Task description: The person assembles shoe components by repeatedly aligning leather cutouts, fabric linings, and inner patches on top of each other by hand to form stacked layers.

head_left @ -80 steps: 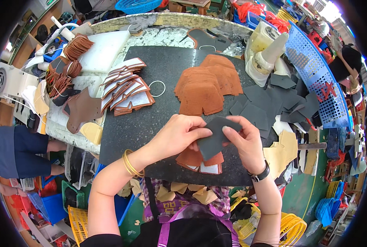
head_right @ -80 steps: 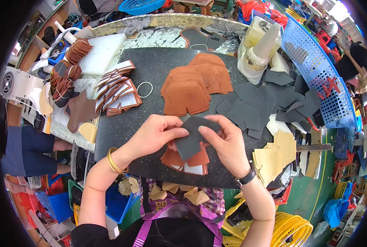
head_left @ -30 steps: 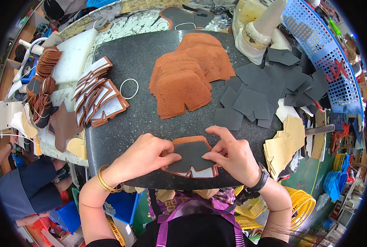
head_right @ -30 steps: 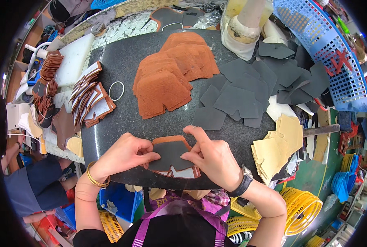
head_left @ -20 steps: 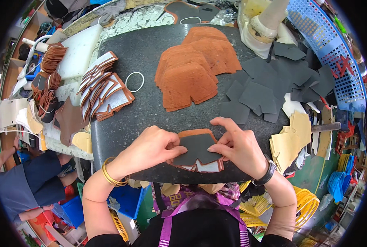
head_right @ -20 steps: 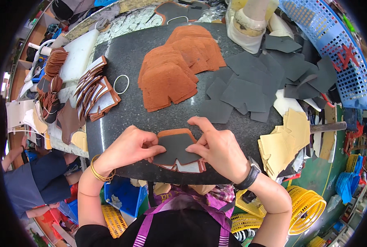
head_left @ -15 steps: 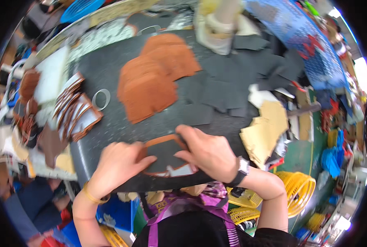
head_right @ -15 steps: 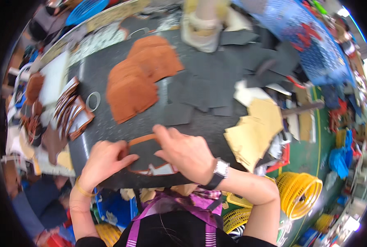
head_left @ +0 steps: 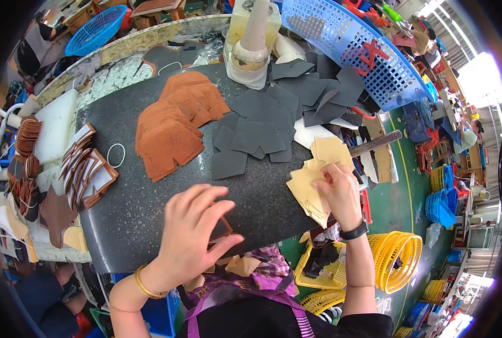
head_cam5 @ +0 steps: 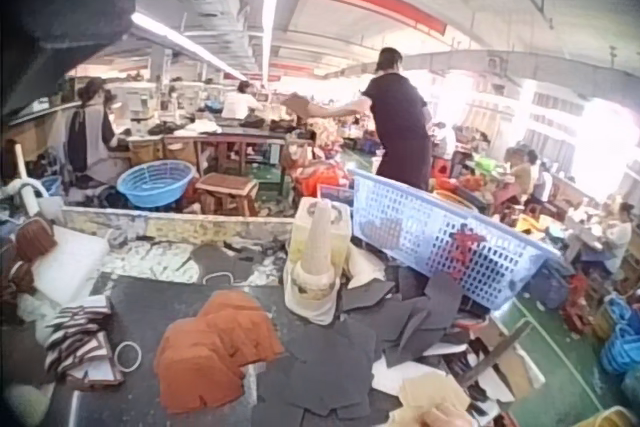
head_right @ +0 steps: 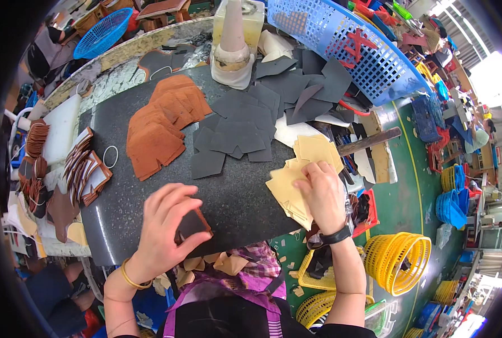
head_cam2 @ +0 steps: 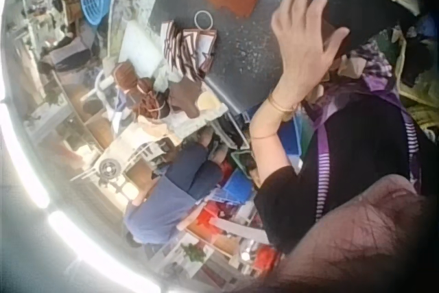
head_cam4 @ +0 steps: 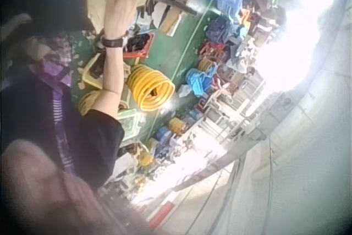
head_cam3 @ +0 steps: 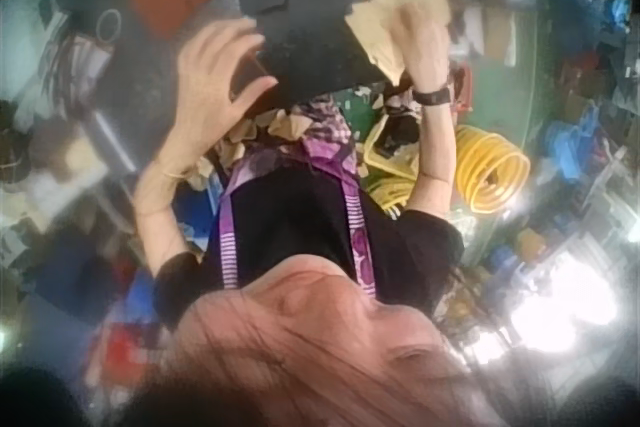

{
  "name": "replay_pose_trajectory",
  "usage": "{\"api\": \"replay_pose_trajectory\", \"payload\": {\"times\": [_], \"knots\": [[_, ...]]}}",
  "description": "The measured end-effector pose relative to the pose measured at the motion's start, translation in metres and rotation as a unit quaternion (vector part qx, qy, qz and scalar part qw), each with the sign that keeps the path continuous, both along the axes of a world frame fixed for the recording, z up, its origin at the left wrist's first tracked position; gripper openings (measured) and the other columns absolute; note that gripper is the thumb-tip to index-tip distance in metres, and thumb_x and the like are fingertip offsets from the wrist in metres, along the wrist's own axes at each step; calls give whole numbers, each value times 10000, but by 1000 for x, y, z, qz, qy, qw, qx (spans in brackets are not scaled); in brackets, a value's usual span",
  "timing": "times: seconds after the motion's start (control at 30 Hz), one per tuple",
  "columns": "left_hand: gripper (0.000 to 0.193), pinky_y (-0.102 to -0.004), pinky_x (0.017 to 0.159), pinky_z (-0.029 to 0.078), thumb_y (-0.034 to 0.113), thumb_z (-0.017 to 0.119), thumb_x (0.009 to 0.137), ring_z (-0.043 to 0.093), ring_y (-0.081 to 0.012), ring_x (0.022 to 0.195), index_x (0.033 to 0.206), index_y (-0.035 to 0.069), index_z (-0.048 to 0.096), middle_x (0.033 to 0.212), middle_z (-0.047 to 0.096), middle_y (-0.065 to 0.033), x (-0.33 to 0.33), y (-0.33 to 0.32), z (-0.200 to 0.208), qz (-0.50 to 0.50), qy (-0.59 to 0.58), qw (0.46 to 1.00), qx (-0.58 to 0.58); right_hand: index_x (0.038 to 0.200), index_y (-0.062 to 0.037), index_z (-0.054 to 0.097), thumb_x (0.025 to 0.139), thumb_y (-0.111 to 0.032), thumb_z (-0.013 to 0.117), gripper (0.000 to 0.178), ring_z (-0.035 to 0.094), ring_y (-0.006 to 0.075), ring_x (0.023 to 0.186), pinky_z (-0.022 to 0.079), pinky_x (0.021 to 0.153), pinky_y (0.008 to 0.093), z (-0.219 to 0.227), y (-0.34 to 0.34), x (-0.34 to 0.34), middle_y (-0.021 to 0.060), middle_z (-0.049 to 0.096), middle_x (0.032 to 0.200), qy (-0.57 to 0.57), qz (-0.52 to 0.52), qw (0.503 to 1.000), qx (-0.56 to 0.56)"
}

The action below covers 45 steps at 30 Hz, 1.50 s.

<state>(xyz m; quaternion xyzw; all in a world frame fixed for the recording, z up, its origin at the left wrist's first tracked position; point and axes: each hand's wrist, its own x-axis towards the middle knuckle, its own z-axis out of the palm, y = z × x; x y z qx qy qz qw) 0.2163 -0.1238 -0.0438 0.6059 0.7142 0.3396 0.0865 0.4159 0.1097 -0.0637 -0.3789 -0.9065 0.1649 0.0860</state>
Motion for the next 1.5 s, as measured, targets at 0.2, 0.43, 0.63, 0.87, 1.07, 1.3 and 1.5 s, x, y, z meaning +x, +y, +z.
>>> {"api": "replay_pose_trajectory", "payload": {"times": [0.2,0.43,0.63,0.87,1.07,1.3,1.5], "knots": [[201,-272,633,458,216,607,934,574,-130,685,900,26,664,734,632,-28,23,29,-15,-69,-500,857,-100,1010,-52,675,759,-44,589,265,578,257,870,429,751,373,11,-31,-9,71,618,932,65,111,981,143],[236,-216,646,447,218,577,973,552,-45,723,863,10,590,757,627,-3,28,8,-16,-78,-642,763,-25,952,-18,697,638,-64,674,318,625,229,828,488,679,323,50,-89,-31,77,668,954,161,363,899,183],[245,-235,626,434,242,547,994,523,-52,696,888,21,558,766,595,12,12,-33,-25,-69,-694,716,-45,995,-3,700,675,-36,688,322,663,216,797,495,626,274,32,-104,-51,99,683,953,204,465,854,116],[289,-207,620,289,278,552,992,357,-14,700,792,88,468,766,423,70,10,-56,-34,-116,-821,555,-72,1071,26,674,853,-239,687,344,691,297,898,556,775,341,25,-91,-68,172,688,1034,135,398,787,-452],[213,-215,688,394,216,593,964,489,-25,794,1036,17,616,866,557,31,6,-59,-32,-138,-843,516,-61,1044,-16,696,772,-159,700,307,642,303,997,520,859,375,32,-95,-88,136,659,1083,134,430,824,-343],[378,-250,729,435,269,586,969,539,-81,817,1214,-18,572,978,615,-18,17,-58,-44,-128,-847,515,-44,974,35,689,670,-88,713,329,624,290,973,541,793,397,22,-103,-89,118,622,1074,254,544,793,-97],[307,-232,670,392,326,524,999,457,-67,693,895,43,582,758,505,37,9,-60,-23,-166,-770,602,-132,917,-47,706,704,-65,747,218,651,247,874,548,719,336,26,-97,-84,60,637,969,214,491,808,-246]]}}
